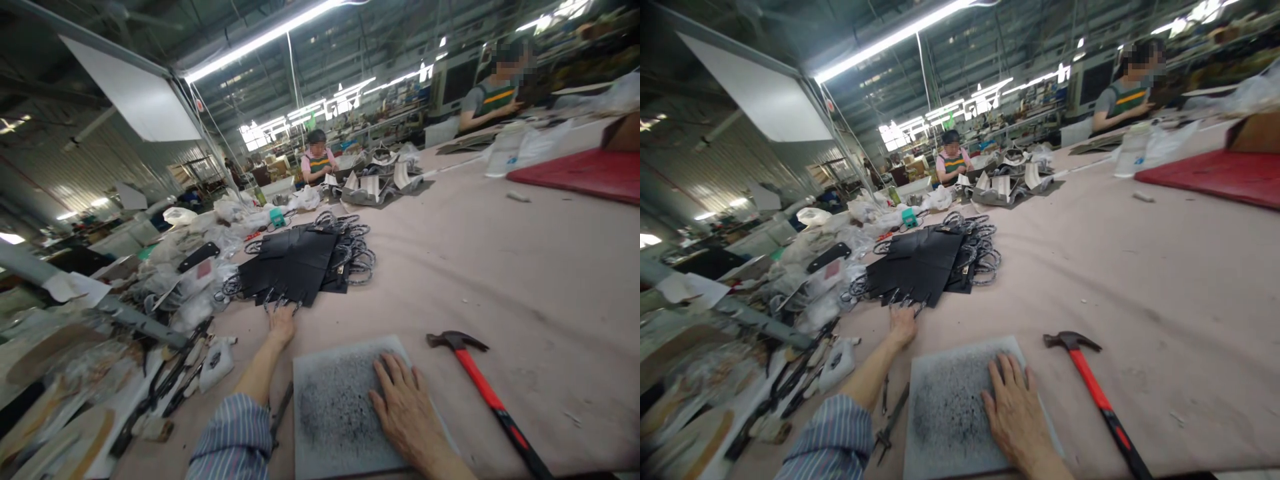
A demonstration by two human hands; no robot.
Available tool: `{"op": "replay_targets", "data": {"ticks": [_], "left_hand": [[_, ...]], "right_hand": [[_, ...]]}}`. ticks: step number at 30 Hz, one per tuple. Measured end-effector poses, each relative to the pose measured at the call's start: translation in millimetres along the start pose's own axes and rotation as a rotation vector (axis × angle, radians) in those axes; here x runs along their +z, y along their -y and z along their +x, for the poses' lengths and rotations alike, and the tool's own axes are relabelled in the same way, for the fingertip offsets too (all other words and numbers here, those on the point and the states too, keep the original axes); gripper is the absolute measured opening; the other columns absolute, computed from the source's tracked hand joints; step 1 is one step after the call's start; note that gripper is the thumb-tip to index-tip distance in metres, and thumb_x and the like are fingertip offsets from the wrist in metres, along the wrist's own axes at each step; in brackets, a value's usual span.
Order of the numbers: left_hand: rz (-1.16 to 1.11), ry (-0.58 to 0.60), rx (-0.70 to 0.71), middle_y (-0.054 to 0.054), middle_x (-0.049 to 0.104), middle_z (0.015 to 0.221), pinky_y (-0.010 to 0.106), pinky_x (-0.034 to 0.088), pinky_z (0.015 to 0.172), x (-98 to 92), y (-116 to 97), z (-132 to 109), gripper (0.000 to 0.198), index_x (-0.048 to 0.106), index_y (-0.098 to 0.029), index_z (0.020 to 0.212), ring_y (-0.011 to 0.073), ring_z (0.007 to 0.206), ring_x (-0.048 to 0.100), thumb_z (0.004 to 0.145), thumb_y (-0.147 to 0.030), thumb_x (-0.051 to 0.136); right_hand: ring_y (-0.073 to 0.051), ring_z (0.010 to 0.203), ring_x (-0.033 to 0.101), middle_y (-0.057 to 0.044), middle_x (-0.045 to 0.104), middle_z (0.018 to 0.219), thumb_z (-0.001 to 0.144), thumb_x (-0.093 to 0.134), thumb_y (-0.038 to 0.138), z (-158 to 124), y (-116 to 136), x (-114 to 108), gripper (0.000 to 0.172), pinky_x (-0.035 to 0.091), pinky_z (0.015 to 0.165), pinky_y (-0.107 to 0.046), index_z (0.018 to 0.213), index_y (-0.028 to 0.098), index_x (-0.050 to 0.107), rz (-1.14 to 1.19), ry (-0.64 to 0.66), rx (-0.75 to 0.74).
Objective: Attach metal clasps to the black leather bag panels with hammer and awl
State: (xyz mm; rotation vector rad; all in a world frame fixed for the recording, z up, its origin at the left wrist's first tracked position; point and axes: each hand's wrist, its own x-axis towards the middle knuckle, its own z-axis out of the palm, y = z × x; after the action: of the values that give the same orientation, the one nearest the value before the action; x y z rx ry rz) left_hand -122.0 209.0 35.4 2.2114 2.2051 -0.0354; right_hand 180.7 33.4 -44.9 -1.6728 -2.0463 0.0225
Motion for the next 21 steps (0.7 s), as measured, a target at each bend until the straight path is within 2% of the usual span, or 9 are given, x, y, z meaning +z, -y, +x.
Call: {"op": "replay_targets", "data": {"ticks": [3,5,9,12,14,16,19,21], "left_hand": [[-0.029,0.007,0.045,0.013,0.072,0.122,0.047,0.036,0.112,-13.8,-12.9,-7.6,0.031,0.068,-0.021,0.117,0.0288,0.121,0.061,0.092,-0.014,0.052],[-0.047,-0.004,0.073,0.011,0.074,0.114,0.040,0.043,0.103,-27.4,-25.9,-16.3,0.022,0.070,-0.020,0.107,0.0270,0.114,0.064,0.093,-0.017,0.052],[-0.198,-0.103,0.114,0.010,0.074,0.103,0.033,0.046,0.091,-67.1,-51.5,-43.5,0.019,0.071,-0.020,0.097,0.0244,0.102,0.068,0.094,-0.022,0.052],[-0.407,-0.169,0.113,0.008,0.075,0.093,0.033,0.048,0.085,-99.3,-51.4,-80.0,0.021,0.073,-0.021,0.091,0.0248,0.094,0.069,0.090,-0.025,0.052],[-0.530,-0.181,0.114,0.007,0.076,0.090,0.034,0.051,0.084,-113.7,-32.8,-117.3,0.024,0.075,-0.023,0.090,0.0260,0.089,0.070,0.088,-0.030,0.053],[-0.586,-0.183,0.068,0.006,0.078,0.090,0.038,0.056,0.085,-118.8,1.1,-164.7,0.027,0.078,-0.027,0.092,0.0288,0.089,0.071,0.085,-0.042,0.056],[-0.537,-0.233,-0.029,0.001,0.080,0.098,0.042,0.061,0.090,-109.6,64.7,-242.2,0.029,0.081,-0.037,0.090,0.0334,0.099,0.073,0.076,-0.057,0.064],[-0.419,-0.193,0.078,-0.001,0.080,0.090,0.040,0.064,0.085,-94.3,99.4,-286.8,0.023,0.079,-0.042,0.088,0.0316,0.094,0.074,0.078,-0.057,0.065]], "right_hand": [[-0.038,0.142,0.046,-0.016,0.056,0.150,0.094,0.051,0.034,-0.1,-0.9,1.6,0.049,0.031,0.116,-0.066,0.140,0.019,0.060,0.001,-0.014,-0.004],[-0.038,0.141,0.047,-0.016,0.056,0.150,0.094,0.051,0.034,-0.1,-1.6,2.8,0.049,0.031,0.116,-0.066,0.140,0.020,0.060,0.017,-0.022,-0.009],[-0.038,0.141,0.048,-0.015,0.057,0.149,0.093,0.054,0.033,0.0,-1.6,0.9,0.048,0.031,0.117,-0.066,0.139,0.020,0.061,0.109,-0.038,0.020],[-0.036,0.139,0.051,-0.013,0.060,0.146,0.093,0.053,0.034,2.2,-4.0,-7.4,0.041,0.030,0.118,-0.065,0.130,0.022,0.066,0.323,-0.057,0.089],[-0.034,0.134,0.056,-0.012,0.065,0.138,0.092,0.054,0.042,6.3,-9.9,-16.9,0.041,0.035,0.117,-0.062,0.125,0.022,0.067,0.591,-0.081,0.214],[-0.032,0.126,0.062,-0.013,0.069,0.132,0.091,0.056,0.054,13.3,-20.4,-29.2,0.050,0.044,0.113,-0.055,0.126,0.020,0.065,0.932,-0.116,0.439],[-0.029,0.114,0.069,-0.012,0.071,0.124,0.085,0.060,0.067,27.9,-42.3,-50.5,0.062,0.055,0.102,-0.045,0.124,0.019,0.063,1.441,-0.163,0.799],[-0.027,0.100,0.073,-0.011,0.074,0.112,0.085,0.060,0.068,38.4,-56.7,-63.9,0.056,0.060,0.089,-0.042,0.113,0.020,0.065,1.686,-0.136,0.925]]}}
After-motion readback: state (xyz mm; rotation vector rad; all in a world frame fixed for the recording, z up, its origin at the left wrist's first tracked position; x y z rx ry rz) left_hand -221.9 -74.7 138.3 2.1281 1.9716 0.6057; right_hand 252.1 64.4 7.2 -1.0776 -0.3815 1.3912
